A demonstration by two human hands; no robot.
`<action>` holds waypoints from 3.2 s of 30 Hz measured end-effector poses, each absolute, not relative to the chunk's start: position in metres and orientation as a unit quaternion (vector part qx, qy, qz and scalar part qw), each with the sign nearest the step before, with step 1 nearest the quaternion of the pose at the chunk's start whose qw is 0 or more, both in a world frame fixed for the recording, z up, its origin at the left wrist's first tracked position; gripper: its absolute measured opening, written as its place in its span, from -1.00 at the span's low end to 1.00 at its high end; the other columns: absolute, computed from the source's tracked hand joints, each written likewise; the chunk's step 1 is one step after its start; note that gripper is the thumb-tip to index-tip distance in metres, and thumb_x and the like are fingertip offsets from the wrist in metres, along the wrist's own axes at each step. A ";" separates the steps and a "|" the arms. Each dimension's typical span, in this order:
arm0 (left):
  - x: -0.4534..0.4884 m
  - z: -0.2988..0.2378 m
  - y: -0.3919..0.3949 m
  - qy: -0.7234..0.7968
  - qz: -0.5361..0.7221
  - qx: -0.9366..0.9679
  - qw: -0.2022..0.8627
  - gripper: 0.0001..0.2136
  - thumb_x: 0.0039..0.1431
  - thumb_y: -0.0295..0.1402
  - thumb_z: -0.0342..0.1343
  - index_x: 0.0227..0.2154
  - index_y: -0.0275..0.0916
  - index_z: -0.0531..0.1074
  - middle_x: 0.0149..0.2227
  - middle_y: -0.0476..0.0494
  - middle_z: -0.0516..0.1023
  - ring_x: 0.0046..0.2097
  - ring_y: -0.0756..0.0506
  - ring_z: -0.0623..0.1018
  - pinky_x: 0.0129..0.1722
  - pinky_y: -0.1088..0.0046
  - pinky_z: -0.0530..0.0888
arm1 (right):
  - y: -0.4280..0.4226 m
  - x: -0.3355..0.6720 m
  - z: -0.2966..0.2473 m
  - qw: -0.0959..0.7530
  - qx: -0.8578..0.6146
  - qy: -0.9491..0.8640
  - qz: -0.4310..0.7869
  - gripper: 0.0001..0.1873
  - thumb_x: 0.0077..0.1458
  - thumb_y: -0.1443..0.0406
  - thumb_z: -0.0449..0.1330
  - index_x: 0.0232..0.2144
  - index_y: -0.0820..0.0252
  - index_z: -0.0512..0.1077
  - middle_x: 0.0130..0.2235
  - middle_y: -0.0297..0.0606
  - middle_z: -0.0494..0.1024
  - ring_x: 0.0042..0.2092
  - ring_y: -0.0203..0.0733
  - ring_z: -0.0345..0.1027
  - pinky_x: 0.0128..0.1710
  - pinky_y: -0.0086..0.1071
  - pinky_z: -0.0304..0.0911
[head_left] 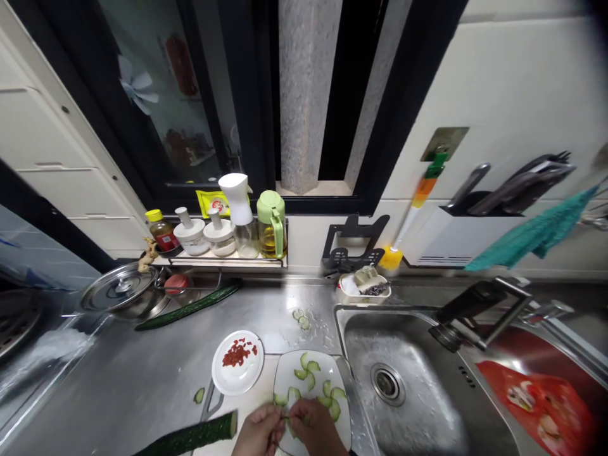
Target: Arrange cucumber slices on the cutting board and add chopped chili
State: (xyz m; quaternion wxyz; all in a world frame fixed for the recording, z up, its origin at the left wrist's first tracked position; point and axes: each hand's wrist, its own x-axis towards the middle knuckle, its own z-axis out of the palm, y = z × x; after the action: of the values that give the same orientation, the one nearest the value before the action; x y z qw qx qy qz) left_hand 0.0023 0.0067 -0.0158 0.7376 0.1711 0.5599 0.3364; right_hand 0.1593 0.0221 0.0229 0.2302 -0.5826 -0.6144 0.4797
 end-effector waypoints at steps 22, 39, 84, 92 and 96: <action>0.010 0.017 0.039 0.709 0.269 0.517 0.397 -0.82 0.05 -0.28 -0.02 -0.55 -0.20 0.41 -0.55 0.02 0.42 -0.44 -0.02 0.40 -0.36 0.49 0.29 | 0.030 0.149 0.001 0.243 -0.686 -0.540 0.422 -0.81 -0.09 0.50 0.03 -0.50 0.10 0.26 -0.58 -0.49 0.23 -0.48 -0.25 0.23 -0.43 -0.39 0.06; 0.013 0.002 0.049 0.701 0.250 0.600 0.294 -0.81 0.11 -0.39 -0.01 -0.44 -0.24 0.51 -0.30 -0.18 0.47 -0.17 -0.13 0.45 -0.11 0.37 0.36 | 0.033 0.140 0.021 0.070 -0.704 -0.650 0.276 -0.74 0.11 0.49 -0.01 -0.39 0.19 0.46 -0.35 -0.14 0.53 -0.18 -0.05 0.38 -0.21 -0.29 0.17; -0.029 0.024 0.064 0.741 0.211 0.588 0.246 -0.67 0.26 -0.28 -0.17 -0.32 -0.21 0.51 -0.25 -0.21 0.56 -0.15 -0.15 0.50 -0.07 0.33 0.35 | 0.007 0.163 -0.020 0.144 -0.624 -0.752 0.156 -0.83 0.03 0.43 0.10 -0.41 0.11 0.46 -0.38 -0.23 0.52 -0.20 -0.01 0.29 -0.13 -0.19 0.15; -0.056 0.000 0.099 0.780 0.157 0.584 0.162 -0.71 0.19 -0.34 -0.08 -0.33 -0.21 0.58 -0.24 -0.23 0.54 -0.12 -0.16 0.48 -0.07 0.35 0.33 | -0.006 0.173 -0.045 0.140 -0.615 -0.770 0.095 -0.84 -0.06 0.45 0.16 -0.42 0.10 0.44 -0.45 -0.30 0.50 -0.26 -0.08 0.27 -0.21 -0.29 0.14; -0.056 -0.010 0.101 0.776 0.154 0.591 0.157 -0.72 0.18 -0.37 -0.06 -0.37 -0.18 0.59 -0.24 -0.20 0.53 -0.12 -0.14 0.48 -0.08 0.37 0.33 | -0.007 0.175 -0.043 0.139 -0.623 -0.766 0.074 -0.84 -0.08 0.44 0.18 -0.45 0.07 0.42 -0.45 -0.32 0.48 -0.26 -0.09 0.26 -0.28 -0.32 0.11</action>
State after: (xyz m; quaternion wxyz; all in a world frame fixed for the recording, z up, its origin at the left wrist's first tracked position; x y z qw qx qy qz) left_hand -0.0560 0.1012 -0.0104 0.1570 0.5911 0.7760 0.1541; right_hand 0.1750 -0.0075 -0.0434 0.1389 -0.6233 -0.7660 0.0741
